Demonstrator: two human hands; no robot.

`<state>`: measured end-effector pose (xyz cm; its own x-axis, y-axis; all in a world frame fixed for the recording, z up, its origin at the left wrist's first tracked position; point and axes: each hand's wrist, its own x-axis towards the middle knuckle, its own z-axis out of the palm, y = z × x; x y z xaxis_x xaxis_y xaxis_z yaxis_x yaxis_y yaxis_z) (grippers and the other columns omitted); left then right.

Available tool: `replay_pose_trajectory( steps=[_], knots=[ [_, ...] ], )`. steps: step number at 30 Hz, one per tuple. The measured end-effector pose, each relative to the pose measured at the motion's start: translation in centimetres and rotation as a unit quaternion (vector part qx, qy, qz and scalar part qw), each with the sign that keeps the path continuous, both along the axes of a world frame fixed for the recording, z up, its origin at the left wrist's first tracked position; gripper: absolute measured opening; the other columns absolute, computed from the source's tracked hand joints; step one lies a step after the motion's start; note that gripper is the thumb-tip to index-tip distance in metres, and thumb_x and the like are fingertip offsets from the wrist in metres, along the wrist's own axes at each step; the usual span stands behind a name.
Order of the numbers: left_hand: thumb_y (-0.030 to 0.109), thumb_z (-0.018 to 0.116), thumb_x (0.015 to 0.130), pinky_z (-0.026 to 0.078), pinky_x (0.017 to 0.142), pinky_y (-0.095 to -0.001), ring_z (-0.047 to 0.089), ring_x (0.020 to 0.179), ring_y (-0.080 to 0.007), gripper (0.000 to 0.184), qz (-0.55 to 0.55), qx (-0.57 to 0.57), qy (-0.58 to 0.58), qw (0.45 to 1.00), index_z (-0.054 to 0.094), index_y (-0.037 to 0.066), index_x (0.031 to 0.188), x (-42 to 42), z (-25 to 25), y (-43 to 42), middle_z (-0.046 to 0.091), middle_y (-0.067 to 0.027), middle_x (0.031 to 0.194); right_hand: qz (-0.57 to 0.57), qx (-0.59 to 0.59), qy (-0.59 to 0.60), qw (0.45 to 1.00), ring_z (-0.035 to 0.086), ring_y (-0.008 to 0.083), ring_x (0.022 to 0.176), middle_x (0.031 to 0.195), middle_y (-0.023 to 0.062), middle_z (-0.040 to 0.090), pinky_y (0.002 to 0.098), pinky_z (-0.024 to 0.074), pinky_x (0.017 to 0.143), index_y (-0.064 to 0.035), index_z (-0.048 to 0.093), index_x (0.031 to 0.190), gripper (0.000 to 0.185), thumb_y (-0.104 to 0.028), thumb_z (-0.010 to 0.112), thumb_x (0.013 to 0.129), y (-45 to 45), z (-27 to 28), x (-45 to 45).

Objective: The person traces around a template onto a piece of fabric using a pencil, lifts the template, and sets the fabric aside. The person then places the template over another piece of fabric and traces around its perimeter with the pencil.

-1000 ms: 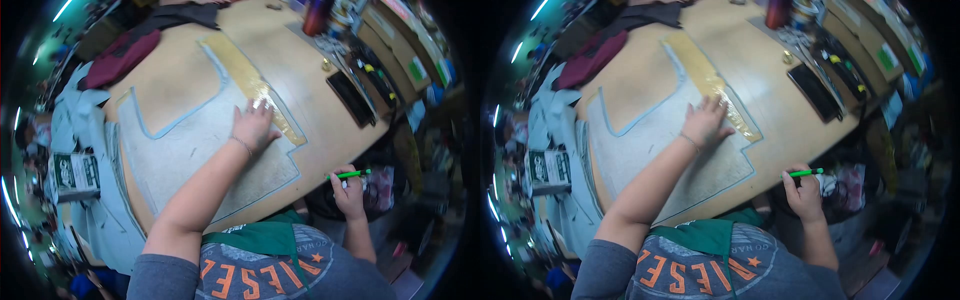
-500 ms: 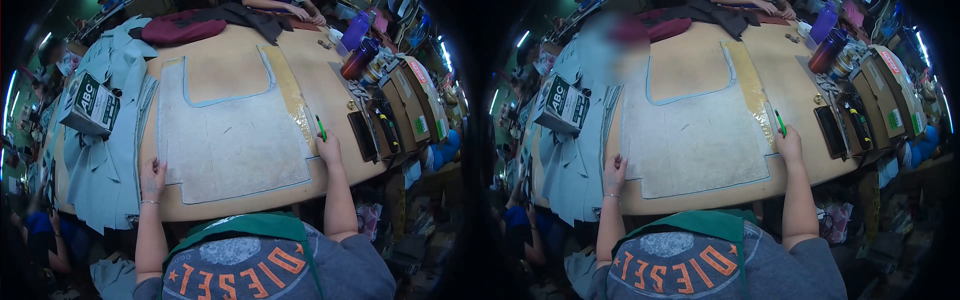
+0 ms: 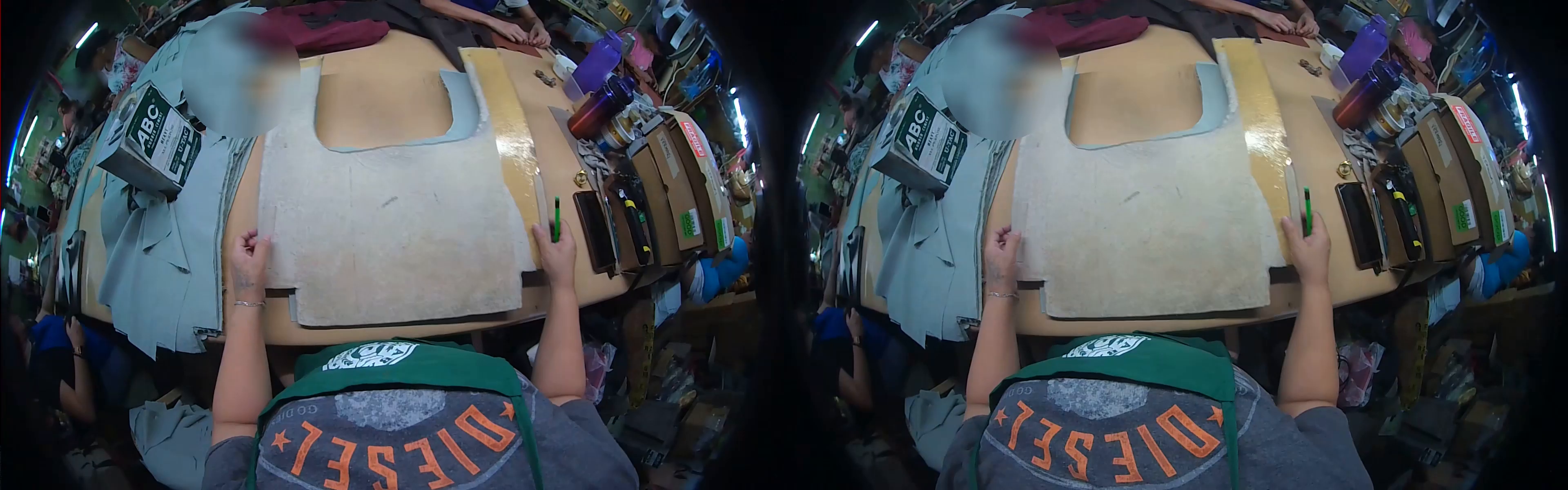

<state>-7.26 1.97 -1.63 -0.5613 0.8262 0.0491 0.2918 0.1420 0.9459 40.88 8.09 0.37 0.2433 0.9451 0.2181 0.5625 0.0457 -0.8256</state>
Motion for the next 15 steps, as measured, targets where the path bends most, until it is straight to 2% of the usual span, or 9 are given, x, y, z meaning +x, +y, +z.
replay_pose_trajectory(
  steps=[1, 2, 5, 8, 11, 14, 15],
  knots=[
    [0.015, 0.063, 0.075, 0.041, 0.06, -0.0218, 0.046, 0.067, -0.0081, 0.031, -0.011, -0.003, -0.01, 1.0, 0.053, -0.004, 0.098, 0.2, -0.7, -0.1, 0.048, -0.0015, 0.078, -0.009, -0.013, -0.016, 1.0, 0.049, 0.0123, 0.064, 0.07, 0.0056, 0.055, 0.0253, 0.0414, 0.059, 0.0009, 0.054, 0.087, 0.027, -0.021, 0.066, 0.075, -0.7, 0.3, 0.5],
    [0.014, 0.062, 0.076, 0.042, 0.063, -0.0208, 0.048, 0.069, -0.0082, 0.03, -0.041, -0.013, 0.012, 0.999, 0.052, -0.003, 0.099, 0.1, -1.4, -0.2, 0.051, -0.0021, 0.08, 0.0, -0.018, -0.036, 0.999, 0.052, 0.0171, 0.065, 0.072, 0.0098, 0.055, 0.0287, 0.0425, 0.06, 0.0006, 0.055, 0.089, 0.028, -0.021, 0.066, 0.074, -1.4, 0.5, 0.9],
    [0.012, 0.061, 0.075, 0.043, 0.07, -0.0255, 0.052, 0.075, -0.0141, 0.032, -0.061, -0.049, 0.038, 0.996, 0.052, -0.003, 0.102, 0.6, -0.8, -0.3, 0.054, -0.008, 0.086, 0.014, -0.036, -0.241, 0.97, 0.053, 0.0254, 0.066, 0.073, 0.0142, 0.055, 0.0349, 0.0427, 0.061, 0.0002, 0.056, 0.089, 0.029, -0.021, 0.066, 0.073, -2.7, -0.5, 2.0],
    [0.011, 0.062, 0.072, 0.043, 0.076, -0.0317, 0.053, 0.084, -0.0229, 0.039, -0.046, -0.047, 0.284, 0.956, 0.05, -0.003, 0.107, -0.1, -1.2, -0.5, 0.054, -0.015, 0.093, -0.011, 0.017, -0.255, 0.967, 0.052, 0.0313, 0.067, 0.073, 0.0163, 0.054, 0.0396, 0.042, 0.062, 0.0005, 0.056, 0.089, 0.031, -0.022, 0.066, 0.071, -2.8, -1.4, 1.7],
    [0.012, 0.064, 0.069, 0.041, 0.08, -0.0361, 0.051, 0.091, -0.0302, 0.047, 0.009, -0.055, 0.497, 0.866, 0.047, -0.003, 0.111, -0.9, -1.0, -1.0, 0.051, -0.0205, 0.098, -0.038, -0.009, -0.252, 0.967, 0.052, 0.0327, 0.068, 0.073, 0.0171, 0.054, 0.0392, 0.0423, 0.062, 0.0005, 0.056, 0.089, 0.033, -0.024, 0.067, 0.07, -2.2, -1.7, 1.4],
    [0.014, 0.066, 0.068, 0.042, 0.079, -0.0374, 0.052, 0.091, -0.0315, 0.052, -0.027, -0.072, 0.375, 0.924, 0.046, -0.002, 0.113, -1.4, -0.8, -1.1, 0.052, -0.0213, 0.098, -0.1, -0.101, -0.172, 0.975, 0.052, 0.0257, 0.061, 0.068, 0.0152, 0.054, 0.0357, 0.0421, 0.059, 0.0027, 0.054, 0.082, 0.035, -0.026, 0.07, 0.069, -1.6, -0.8, 0.4],
    [0.014, 0.066, 0.068, 0.041, 0.078, -0.039, 0.051, 0.091, -0.0323, 0.05, -0.03, -0.146, 0.273, 0.95, 0.046, -0.002, 0.111, -0.7, 0.6, -1.0, 0.052, -0.0218, 0.099, -0.08, -0.109, -0.163, 0.977, 0.05, 0.0217, 0.06, 0.066, 0.0129, 0.053, 0.0336, 0.0414, 0.058, 0.0031, 0.053, 0.08, 0.034, -0.024, 0.071, 0.069, -1.3, -0.9, 0.6]
  ],
)
